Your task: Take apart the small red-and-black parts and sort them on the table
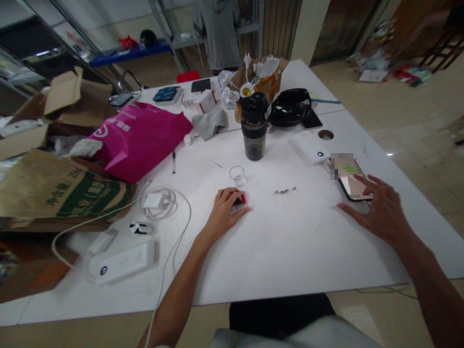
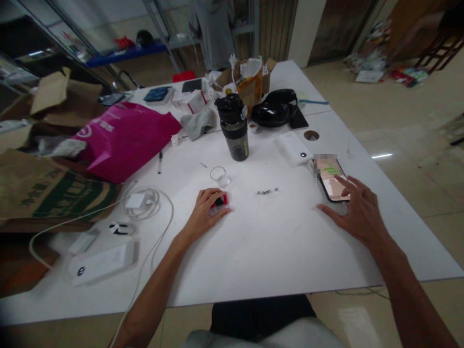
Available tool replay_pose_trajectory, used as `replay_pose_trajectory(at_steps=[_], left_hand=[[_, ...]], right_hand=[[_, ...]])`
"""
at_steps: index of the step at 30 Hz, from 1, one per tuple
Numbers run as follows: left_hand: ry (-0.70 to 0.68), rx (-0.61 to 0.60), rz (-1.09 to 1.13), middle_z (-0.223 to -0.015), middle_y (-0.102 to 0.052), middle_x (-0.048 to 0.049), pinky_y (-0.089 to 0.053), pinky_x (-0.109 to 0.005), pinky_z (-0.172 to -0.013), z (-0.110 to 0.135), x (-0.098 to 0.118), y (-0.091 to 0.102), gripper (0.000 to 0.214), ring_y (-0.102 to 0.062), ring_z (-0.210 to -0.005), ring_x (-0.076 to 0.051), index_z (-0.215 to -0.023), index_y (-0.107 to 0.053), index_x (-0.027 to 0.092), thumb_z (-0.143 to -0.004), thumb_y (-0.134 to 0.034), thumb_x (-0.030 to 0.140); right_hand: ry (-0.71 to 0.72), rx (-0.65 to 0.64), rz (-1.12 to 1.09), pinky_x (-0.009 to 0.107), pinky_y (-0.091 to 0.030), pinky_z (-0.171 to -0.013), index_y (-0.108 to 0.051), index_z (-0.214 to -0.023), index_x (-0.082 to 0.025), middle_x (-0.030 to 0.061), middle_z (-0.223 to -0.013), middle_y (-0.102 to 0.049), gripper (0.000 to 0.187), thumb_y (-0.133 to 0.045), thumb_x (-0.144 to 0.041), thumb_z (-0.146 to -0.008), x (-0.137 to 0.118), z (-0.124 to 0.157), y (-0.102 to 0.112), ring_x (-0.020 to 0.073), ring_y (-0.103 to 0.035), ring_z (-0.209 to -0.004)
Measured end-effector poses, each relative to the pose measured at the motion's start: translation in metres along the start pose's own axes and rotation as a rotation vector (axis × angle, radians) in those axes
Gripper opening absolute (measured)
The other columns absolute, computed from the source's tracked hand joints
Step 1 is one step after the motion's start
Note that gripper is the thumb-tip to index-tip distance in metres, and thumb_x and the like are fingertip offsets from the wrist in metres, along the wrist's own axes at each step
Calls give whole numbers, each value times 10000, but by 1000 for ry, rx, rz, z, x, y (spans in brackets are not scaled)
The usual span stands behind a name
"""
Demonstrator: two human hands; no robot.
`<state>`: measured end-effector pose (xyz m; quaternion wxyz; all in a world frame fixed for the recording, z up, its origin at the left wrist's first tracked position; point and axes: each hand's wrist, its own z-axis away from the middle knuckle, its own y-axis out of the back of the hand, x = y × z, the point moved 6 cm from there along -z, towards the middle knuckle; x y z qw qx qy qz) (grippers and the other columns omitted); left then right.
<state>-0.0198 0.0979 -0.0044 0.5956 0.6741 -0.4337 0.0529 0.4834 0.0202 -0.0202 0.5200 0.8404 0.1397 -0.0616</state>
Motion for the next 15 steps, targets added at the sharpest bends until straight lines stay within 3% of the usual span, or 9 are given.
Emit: replay_pose_trajectory(at_steps=[3,6,11,15], left_hand=[[8,5,-6,-1469,-749,-141,-585,-638,-1239,0,0,1,500,-658,-1415,-378,-1503,-740,314,-1060,-928,449],[-9,8,-4,-1486,-757,-142,-570,-634,-1257,0,1,1,511,-659,-1427,-373,-1501,-725,294,-1059,-931,450],[-26,30,-2,-1455,-778,-143,-571,-625,-1256,0,2,3,497,-682,-1419,-370,-1474,-716,275,-1062,-926,454],[-21,46,-3,-1439,-791,-141,-569,-632,-1254,0,3,3,478,-694,-1405,-366,-1450,-712,269,-1056,-932,427]], right_hand=[[-11,-11,9,784,-491,-1270,-456,-1833,-286,227,-1456,-735,982,-714,-796,-1034,-1,-1,0,524,-606,-1603],[-23,3,14,755,-487,-1285,-465,-1825,-273,221,-1411,-748,988,-716,-807,-1033,-2,0,3,514,-626,-1588],[-45,153,84,637,-545,-1251,-629,-1664,-164,222,-1368,-769,982,-778,-853,-980,-3,2,13,475,-751,-1434],[-74,201,130,587,-561,-1198,-664,-1576,-167,205,-1324,-792,949,-758,-893,-972,-1,4,16,465,-779,-1410]])
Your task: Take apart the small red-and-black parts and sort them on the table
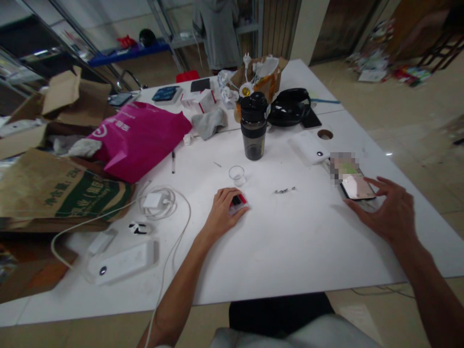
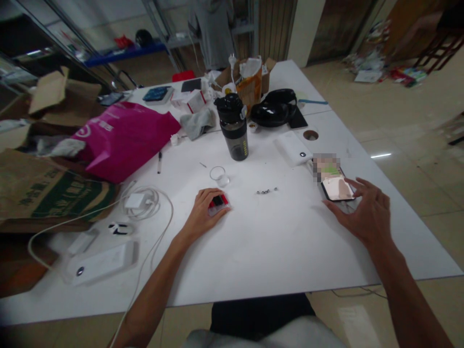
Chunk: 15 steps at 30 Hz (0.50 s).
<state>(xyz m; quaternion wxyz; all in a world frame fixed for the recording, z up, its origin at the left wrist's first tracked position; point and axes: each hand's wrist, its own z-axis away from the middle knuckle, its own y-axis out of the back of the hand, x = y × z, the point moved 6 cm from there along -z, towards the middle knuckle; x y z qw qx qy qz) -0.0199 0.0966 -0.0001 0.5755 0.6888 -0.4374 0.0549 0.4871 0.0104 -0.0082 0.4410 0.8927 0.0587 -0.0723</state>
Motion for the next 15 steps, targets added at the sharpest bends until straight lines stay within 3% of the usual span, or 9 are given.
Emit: replay_pose_trajectory(at_steps=[9,15], left_hand=[[-7,-20,4,-1411,-804,-140,-566,-643,-1253,0,6,3,412,-708,-1401,-375,-1432,-709,276,-1070,-870,387],[5,-32,-9,-1430,-786,-154,-568,-655,-1252,1,4,3,429,-695,-1411,-388,-1454,-707,270,-1058,-841,362]], right_hand=[[-52,10,26,586,-578,-1147,-709,-1496,-155,230,-1338,-828,936,-733,-930,-971,1,0,1,459,-817,-1332],[-42,-83,-16,682,-545,-1258,-547,-1769,-145,275,-1497,-760,1209,-636,-1028,-948,0,-3,-7,505,-706,-1535]])
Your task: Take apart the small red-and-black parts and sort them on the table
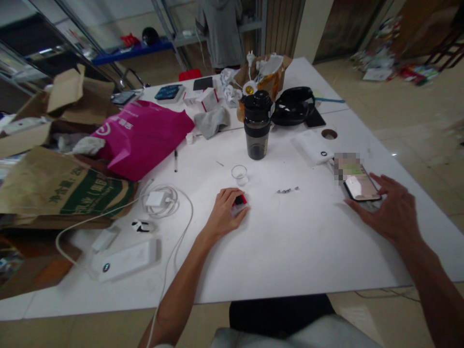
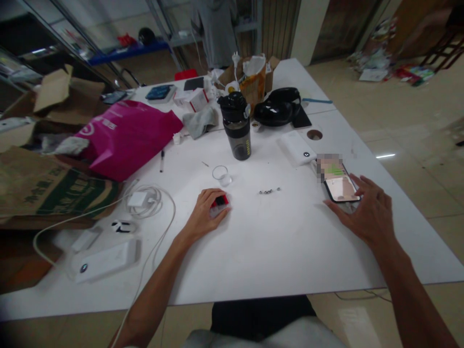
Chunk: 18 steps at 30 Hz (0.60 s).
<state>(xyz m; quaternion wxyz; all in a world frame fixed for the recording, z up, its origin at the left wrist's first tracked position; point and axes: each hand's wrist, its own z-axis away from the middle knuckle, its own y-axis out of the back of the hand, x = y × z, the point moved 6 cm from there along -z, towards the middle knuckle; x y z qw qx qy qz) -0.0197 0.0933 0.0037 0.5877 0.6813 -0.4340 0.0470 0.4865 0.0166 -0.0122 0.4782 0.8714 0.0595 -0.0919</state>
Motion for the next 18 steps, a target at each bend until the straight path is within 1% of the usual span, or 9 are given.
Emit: replay_pose_trajectory(at_steps=[2,5,8,10,12,15,16,18], left_hand=[[-2,0,7,-1440,-776,-157,-571,-647,-1253,0,0,0,420,-692,-1414,-384,-1456,-703,269,-1062,-828,344],[-15,12,13,-1437,-762,-163,-582,-638,-1241,1,0,2,413,-694,-1391,-375,-1454,-698,260,-1062,-816,314],[-13,3,15,-1431,-751,-163,-591,-645,-1228,1,0,2,418,-696,-1370,-373,-1456,-699,262,-1055,-810,290],[-2,-7,19,-1438,-741,-163,-598,-647,-1223,1,-2,3,417,-692,-1374,-375,-1454,-705,267,-1051,-812,283],[3,-3,28,-1442,-732,-163,-607,-646,-1218,1,-3,4,413,-686,-1377,-376,-1448,-711,270,-1050,-821,287],[-1,-5,43,-1445,-728,-161,-616,-646,-1216,1,-4,6,413,-687,-1371,-373,-1453,-713,278,-1057,-829,295],[-3,-10,45,-1444,-728,-160,-618,-646,-1217,2,-4,7,413,-689,-1367,-372,-1456,-713,280,-1060,-832,298],[-7,-16,48,-1442,-727,-158,-621,-640,-1216,2,-6,7,414,-692,-1361,-368,-1459,-712,280,-1064,-835,298]], right_hand=[[-4,-36,-7,705,-530,-1276,-516,-1802,-149,276,-1501,-750,1241,-629,-1037,-942,3,0,-4,511,-677,-1570],[-8,-52,-8,705,-525,-1278,-541,-1781,-155,266,-1464,-759,1194,-642,-1012,-956,7,1,-7,506,-671,-1578],[5,-31,-4,684,-529,-1271,-558,-1760,-154,271,-1482,-762,1173,-657,-1001,-955,6,1,-6,499,-670,-1586],[14,8,-8,656,-543,-1254,-593,-1708,-155,273,-1518,-765,1099,-710,-951,-960,3,1,-2,485,-697,-1558],[15,57,-16,620,-562,-1218,-660,-1585,-168,256,-1511,-788,934,-778,-862,-969,0,1,5,462,-751,-1479],[4,106,-12,563,-583,-1110,-741,-1320,-215,204,-1366,-854,638,-824,-748,-981,2,3,14,418,-825,-1306],[7,114,-4,545,-585,-1069,-745,-1239,-227,189,-1300,-871,568,-834,-724,-979,3,4,17,400,-843,-1234],[39,131,7,521,-588,-1015,-704,-1102,-252,169,-1215,-894,481,-871,-681,-965,5,8,21,367,-863,-1116]])
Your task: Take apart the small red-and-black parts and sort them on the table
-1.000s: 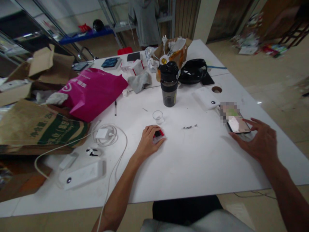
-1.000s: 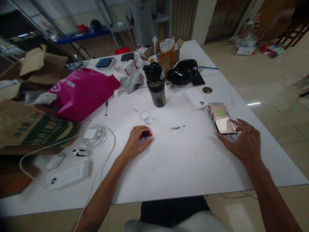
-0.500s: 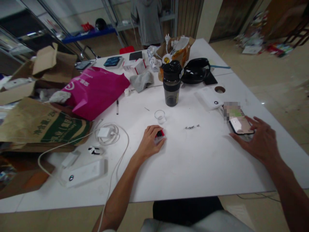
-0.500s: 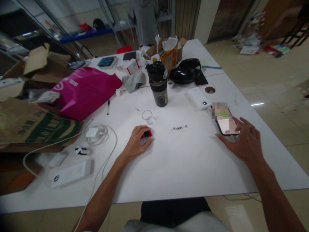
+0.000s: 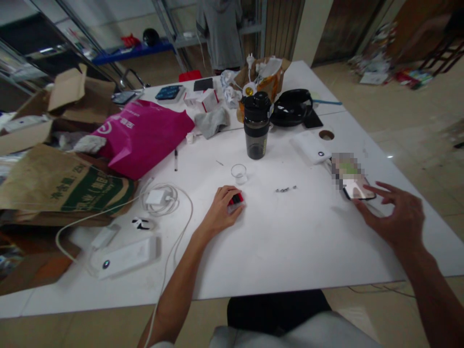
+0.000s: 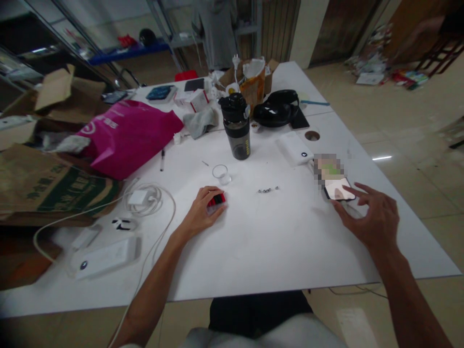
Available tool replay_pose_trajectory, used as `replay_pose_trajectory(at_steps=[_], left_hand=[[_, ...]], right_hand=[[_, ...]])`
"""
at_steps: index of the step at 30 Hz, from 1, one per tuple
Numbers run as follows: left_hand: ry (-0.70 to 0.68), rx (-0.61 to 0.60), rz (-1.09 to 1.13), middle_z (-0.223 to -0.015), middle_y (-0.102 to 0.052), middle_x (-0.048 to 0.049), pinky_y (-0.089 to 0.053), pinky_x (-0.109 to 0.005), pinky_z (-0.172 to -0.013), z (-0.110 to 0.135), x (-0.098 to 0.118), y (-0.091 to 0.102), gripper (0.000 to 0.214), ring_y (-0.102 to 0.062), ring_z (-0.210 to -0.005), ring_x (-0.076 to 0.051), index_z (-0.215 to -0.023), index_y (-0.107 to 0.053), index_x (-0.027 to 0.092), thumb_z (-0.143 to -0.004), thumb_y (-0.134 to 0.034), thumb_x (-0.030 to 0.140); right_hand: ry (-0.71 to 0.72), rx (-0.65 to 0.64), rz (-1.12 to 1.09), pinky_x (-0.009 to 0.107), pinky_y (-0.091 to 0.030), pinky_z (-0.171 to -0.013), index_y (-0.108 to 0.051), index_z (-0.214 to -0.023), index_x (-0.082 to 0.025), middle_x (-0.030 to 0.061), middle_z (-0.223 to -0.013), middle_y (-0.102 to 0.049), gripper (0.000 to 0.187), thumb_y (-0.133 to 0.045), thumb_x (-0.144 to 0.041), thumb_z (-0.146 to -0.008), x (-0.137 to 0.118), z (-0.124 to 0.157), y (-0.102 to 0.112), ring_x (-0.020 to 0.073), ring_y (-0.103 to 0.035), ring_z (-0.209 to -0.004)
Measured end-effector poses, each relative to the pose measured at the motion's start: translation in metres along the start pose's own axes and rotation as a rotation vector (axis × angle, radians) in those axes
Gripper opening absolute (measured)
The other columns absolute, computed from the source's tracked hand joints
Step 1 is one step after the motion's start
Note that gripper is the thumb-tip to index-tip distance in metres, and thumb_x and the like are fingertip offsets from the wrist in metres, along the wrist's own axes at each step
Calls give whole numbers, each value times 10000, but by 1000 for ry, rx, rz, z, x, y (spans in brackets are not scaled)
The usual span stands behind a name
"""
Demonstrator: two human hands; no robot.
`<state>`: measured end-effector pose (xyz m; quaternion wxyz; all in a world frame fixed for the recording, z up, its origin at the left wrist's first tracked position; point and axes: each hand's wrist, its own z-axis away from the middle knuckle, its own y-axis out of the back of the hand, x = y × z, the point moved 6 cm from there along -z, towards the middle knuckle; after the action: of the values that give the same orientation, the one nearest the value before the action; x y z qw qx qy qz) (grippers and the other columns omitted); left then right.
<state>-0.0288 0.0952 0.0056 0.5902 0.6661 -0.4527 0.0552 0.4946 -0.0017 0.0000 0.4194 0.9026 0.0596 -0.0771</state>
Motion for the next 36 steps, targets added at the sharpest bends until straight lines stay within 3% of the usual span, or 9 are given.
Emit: replay_pose_trajectory(at_steps=[8,16,20,22,24,26,28,31,36], left_hand=[[-12,9,-5,-1445,-722,-155,-615,-623,-1221,0,-2,1,412,-688,-1368,-360,-1460,-724,275,-1064,-833,296],[-15,28,7,-1422,-754,-159,-600,-625,-1226,-1,2,12,454,-691,-1372,-368,-1451,-716,261,-1036,-869,363],[-13,208,68,-1298,-803,-131,-622,-557,-1133,-1,2,34,311,-743,-1256,-334,-1313,-751,259,-1097,-805,476],[46,342,106,-1228,-807,-120,-624,-501,-1056,0,-5,50,293,-750,-1166,-300,-1250,-757,247,-1148,-726,519],[126,395,127,-1173,-805,-105,-609,-471,-1016,3,-15,63,322,-741,-1099,-276,-1232,-760,241,-1172,-675,546],[182,292,131,-1153,-807,-88,-596,-463,-1014,4,-27,69,371,-735,-1067,-270,-1268,-769,245,-1122,-745,585],[237,96,103,-1186,-812,-79,-596,-462,-1009,7,-38,69,550,-733,-1063,-281,-1312,-768,256,-949,-934,635],[343,-78,58,-1230,-797,-85,-610,-483,-1012,16,-55,70,805,-737,-1090,-311,-1338,-749,261,-717,-1099,635],[383,-160,68,-1200,-787,-83,-620,-504,-1032,23,-61,67,742,-741,-1101,-321,-1273,-768,262,-689,-1127,544]], right_hand=[[99,36,-23,523,-630,-1012,-497,-955,-317,144,-1310,-920,543,-982,-557,-912,-9,13,11,354,-889,-1092],[156,71,12,473,-615,-948,-695,-1041,-272,97,-1161,-928,385,-974,-518,-940,-10,12,10,300,-868,-958],[229,118,38,434,-597,-892,-758,-1125,-246,76,-1119,-928,382,-974,-510,-954,-10,13,10,265,-849,-885],[225,125,33,427,-595,-884,-723,-1052,-253,78,-1113,-931,367,-955,-524,-968,-9,12,9,262,-849,-885],[200,119,23,429,-600,-890,-645,-951,-271,90,-1129,-936,394,-933,-538,-976,-7,12,7,267,-856,-903],[180,119,12,435,-608,-899,-560,-892,-288,107,-1169,-938,449,-924,-538,-976,-6,12,6,280,-870,-943],[172,123,4,441,-618,-908,-519,-881,-297,117,-1194,-938,479,-929,-529,-969,-6,13,5,291,-880,-976],[168,129,7,447,-626,-914,-526,-892,-297,114,-1198,-939,472,-936,-519,-962,-5,14,5,296,-883,-983],[116,94,1,473,-627,-929,-565,-909,-294,109,-1184,-933,445,-920,-557,-962,0,15,3,304,-869,-973]])
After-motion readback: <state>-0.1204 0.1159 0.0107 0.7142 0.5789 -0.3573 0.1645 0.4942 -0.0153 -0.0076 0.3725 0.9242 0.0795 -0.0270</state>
